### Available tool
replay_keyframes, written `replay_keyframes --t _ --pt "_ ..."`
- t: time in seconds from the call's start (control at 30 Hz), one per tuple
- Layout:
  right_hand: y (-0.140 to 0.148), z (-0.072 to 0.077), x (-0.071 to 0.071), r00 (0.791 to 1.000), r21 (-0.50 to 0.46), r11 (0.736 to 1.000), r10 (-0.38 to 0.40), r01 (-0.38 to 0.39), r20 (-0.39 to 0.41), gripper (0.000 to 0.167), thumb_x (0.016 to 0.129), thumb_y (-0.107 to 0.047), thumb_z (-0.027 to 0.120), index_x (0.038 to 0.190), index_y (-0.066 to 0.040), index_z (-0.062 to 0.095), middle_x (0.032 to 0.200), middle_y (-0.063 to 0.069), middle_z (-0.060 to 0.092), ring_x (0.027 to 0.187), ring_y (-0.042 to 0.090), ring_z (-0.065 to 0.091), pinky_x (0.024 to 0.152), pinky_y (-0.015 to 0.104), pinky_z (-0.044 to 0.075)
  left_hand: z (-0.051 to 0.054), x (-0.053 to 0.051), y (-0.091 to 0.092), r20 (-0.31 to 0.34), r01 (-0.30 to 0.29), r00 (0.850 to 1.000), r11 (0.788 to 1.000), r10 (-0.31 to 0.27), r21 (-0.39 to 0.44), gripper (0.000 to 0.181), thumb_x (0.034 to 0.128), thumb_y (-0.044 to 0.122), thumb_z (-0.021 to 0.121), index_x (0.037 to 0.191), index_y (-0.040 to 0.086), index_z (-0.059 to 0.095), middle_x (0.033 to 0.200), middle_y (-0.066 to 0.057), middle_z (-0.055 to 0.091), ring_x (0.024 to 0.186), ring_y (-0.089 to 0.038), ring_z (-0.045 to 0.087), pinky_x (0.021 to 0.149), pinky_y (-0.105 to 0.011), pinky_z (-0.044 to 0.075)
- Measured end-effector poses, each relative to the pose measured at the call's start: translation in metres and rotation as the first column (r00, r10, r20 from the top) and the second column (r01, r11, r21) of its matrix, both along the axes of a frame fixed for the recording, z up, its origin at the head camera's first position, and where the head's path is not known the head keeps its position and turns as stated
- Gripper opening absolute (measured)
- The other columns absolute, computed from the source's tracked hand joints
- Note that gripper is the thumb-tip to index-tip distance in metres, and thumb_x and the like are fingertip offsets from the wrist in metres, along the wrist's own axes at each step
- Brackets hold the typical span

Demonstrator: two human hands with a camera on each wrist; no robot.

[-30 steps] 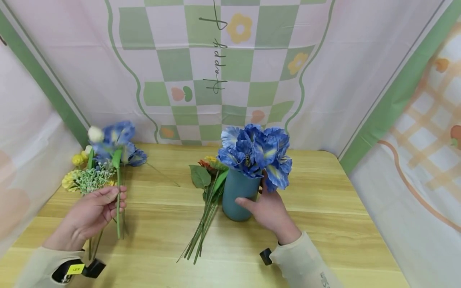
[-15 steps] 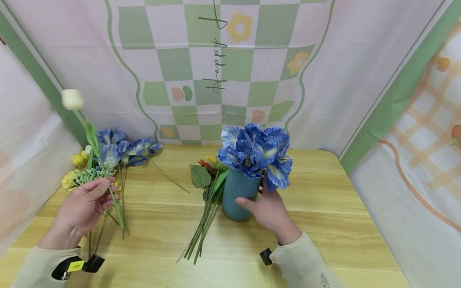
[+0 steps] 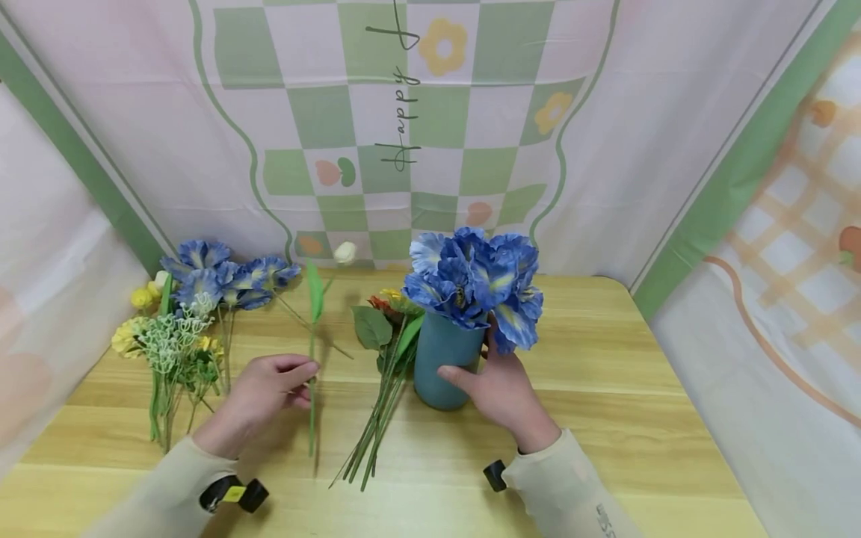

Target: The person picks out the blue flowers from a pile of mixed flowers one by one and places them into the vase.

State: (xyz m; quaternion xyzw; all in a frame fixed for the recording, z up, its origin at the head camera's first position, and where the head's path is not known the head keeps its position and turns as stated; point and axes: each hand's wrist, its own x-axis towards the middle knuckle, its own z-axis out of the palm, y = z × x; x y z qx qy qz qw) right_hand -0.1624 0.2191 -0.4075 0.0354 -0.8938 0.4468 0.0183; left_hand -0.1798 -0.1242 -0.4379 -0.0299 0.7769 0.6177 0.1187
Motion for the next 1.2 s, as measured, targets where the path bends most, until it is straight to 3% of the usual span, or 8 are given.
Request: replay_keyframes --t 0.1,0.23,0.4,0.5,0.67,0.83,1.03,1.2 --pt "0.0 -0.001 -0.001 1.0 -0.004 1.0 0.002 -0.002 0.003 0.111 0.082 -0.049 0.079 0.157 -0.001 0.011 0.156 0.026 0.026 0.13 0.048 0.042 0.102 0.058 0.041 -0.003 -0.005 0.021 -0.03 0.071 0.997 0.997 -0.071 -0.002 0.026 0.0959 0.015 0.066 0.114 -0.002 0.069 0.085 -0.019 0.067 0.066 -0.025 0.066 0.065 -0.038 0.059" --pt "0.0 -0.002 -0.002 1.0 -0.004 1.0 0.005 -0.005 0.0 0.111 0.082 -0.049 0.079 0.157 -0.001 0.012 0.155 0.026 0.026 0.13 0.047 0.043 0.102 0.058 0.042 -0.014 -0.012 0.043 -0.031 0.158 0.987 0.987 -0.159 -0.031 0.023 0.0966 0.016 0.065 0.111 -0.002 0.07 0.08 -0.017 0.067 0.063 -0.024 0.065 0.062 -0.037 0.058" --pt "-0.001 -0.001 -0.001 1.0 -0.007 1.0 0.006 -0.006 -0.011 0.11 0.083 -0.049 0.079 0.156 0.0 0.013 0.154 0.027 0.028 0.129 0.048 0.043 0.103 0.059 0.04 -0.03 -0.014 0.059 0.007 0.203 0.979 0.978 -0.203 -0.048 0.016 0.0959 0.013 0.066 0.103 0.001 0.072 0.075 -0.013 0.067 0.06 -0.023 0.065 0.06 -0.036 0.058" --pt "0.0 -0.001 -0.001 1.0 -0.007 1.0 0.006 -0.006 -0.012 0.11 0.083 -0.049 0.079 0.156 0.0 0.014 0.154 0.028 0.029 0.129 0.048 0.044 0.103 0.059 0.041 -0.032 -0.013 0.065 0.008 0.207 0.978 0.978 -0.207 -0.021 0.015 0.0944 0.013 0.068 0.103 0.001 0.073 0.077 -0.012 0.068 0.06 -0.022 0.066 0.059 -0.037 0.059" --pt "0.0 -0.003 -0.002 1.0 -0.004 1.0 0.005 -0.005 -0.015 0.11 0.082 -0.049 0.079 0.156 0.0 0.014 0.154 0.027 0.03 0.128 0.047 0.045 0.102 0.058 0.042 -0.031 -0.011 0.068 0.013 0.25 0.968 0.967 -0.249 -0.044 0.012 0.0942 0.013 0.068 0.096 0.003 0.075 0.072 -0.011 0.067 0.057 -0.02 0.065 0.057 -0.036 0.059" --pt "0.0 -0.003 -0.003 1.0 0.002 1.0 0.002 -0.002 -0.005 0.111 0.082 -0.051 0.079 0.156 0.001 0.013 0.154 0.028 0.029 0.128 0.048 0.044 0.102 0.058 0.041 -0.027 -0.009 0.064 0.04 0.344 0.939 0.921 -0.343 -0.185 0.025 0.0949 0.02 0.068 0.075 0.005 0.071 0.064 -0.008 0.065 0.049 -0.016 0.061 0.052 -0.032 0.055" --pt "0.0 -0.004 -0.002 1.0 0.012 1.0 -0.006 0.006 0.012 0.113 0.082 -0.053 0.078 0.156 0.001 0.012 0.154 0.028 0.028 0.129 0.048 0.044 0.102 0.058 0.042 -0.019 -0.007 0.058 0.032 0.344 0.937 0.904 -0.348 -0.255 0.029 0.0956 0.028 0.067 0.077 0.007 0.07 0.065 -0.007 0.063 0.05 -0.017 0.06 0.052 -0.033 0.054" --pt "0.0 -0.005 -0.001 1.0 0.006 1.0 -0.009 0.009 0.017 0.114 0.081 -0.054 0.078 0.156 0.001 0.012 0.154 0.029 0.028 0.129 0.048 0.044 0.102 0.058 0.042 -0.018 -0.005 0.054 0.02 0.341 0.936 0.888 -0.352 -0.307 0.042 0.0976 0.037 0.063 0.071 0.005 0.066 0.059 -0.006 0.062 0.05 -0.018 0.059 0.054 -0.033 0.051"
